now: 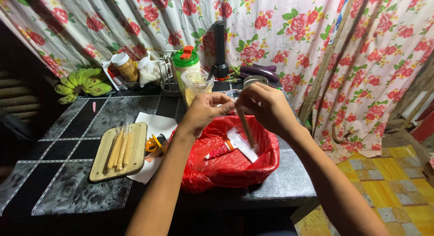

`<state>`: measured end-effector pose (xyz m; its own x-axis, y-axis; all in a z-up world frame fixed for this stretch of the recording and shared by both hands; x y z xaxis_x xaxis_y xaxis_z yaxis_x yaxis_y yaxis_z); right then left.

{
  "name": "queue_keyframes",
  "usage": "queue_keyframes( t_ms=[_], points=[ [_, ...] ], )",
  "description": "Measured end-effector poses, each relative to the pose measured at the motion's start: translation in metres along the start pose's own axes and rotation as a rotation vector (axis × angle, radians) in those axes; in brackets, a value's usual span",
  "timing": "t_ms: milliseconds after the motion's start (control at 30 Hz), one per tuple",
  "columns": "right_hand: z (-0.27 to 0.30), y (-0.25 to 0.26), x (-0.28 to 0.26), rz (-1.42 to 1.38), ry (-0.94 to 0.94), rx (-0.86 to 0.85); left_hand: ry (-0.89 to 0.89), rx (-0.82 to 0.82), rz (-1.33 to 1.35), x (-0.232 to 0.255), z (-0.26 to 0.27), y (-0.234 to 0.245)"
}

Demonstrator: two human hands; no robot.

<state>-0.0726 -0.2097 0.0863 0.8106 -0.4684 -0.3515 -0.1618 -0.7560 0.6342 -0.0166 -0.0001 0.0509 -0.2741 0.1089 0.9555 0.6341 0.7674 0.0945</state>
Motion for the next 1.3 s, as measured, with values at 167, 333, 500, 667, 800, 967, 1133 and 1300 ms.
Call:
queue_keyframes(
  t_ms=[167,333,500,667,800,967,1133,1300],
  points=[
    [-0.010,0.004,0.006,-0.056,-0.001,-0.091,0.006,-0.110,0.088,0.005,0.001,0.006],
    [-0.018,0.014,0.015,-0.247,-0.015,-0.321,0.006,-0.261,0.100,0.020,0.011,0.013],
    [-0.028,0.024,0.026,-0.359,-0.066,-0.601,0.019,-0.324,0.026,0.033,0.015,0.014],
    [-0.021,0.016,0.035,-0.202,-0.067,-0.631,0.006,-0.286,-0.020,0.035,0.017,0.016],
    [0.000,-0.008,0.045,-0.457,-0.165,-0.417,-0.012,-0.171,-0.015,0.028,0.015,0.015],
    [0.023,-0.045,0.057,-0.887,-0.275,-0.196,-0.045,-0.067,0.084,0.009,0.012,0.001],
    [0.033,-0.069,0.061,-0.907,-0.266,0.017,-0.175,0.004,0.002,0.002,0.005,-0.006],
    [0.038,-0.077,0.056,-0.929,-0.284,0.067,-0.155,0.038,0.024,0.005,-0.004,-0.012]
  ],
)
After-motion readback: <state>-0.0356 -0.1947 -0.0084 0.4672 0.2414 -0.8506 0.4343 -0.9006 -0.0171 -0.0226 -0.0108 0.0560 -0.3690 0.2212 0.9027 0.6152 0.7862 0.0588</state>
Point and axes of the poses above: each hand's wrist, its own z-axis away from the middle knuckle, its own y-axis out of the back of the hand, x = y × z, the point moved 1 cm from there along -z, towards the middle knuckle, and after that the axes turned 10 degrees about -x, right-handed, at the moved point
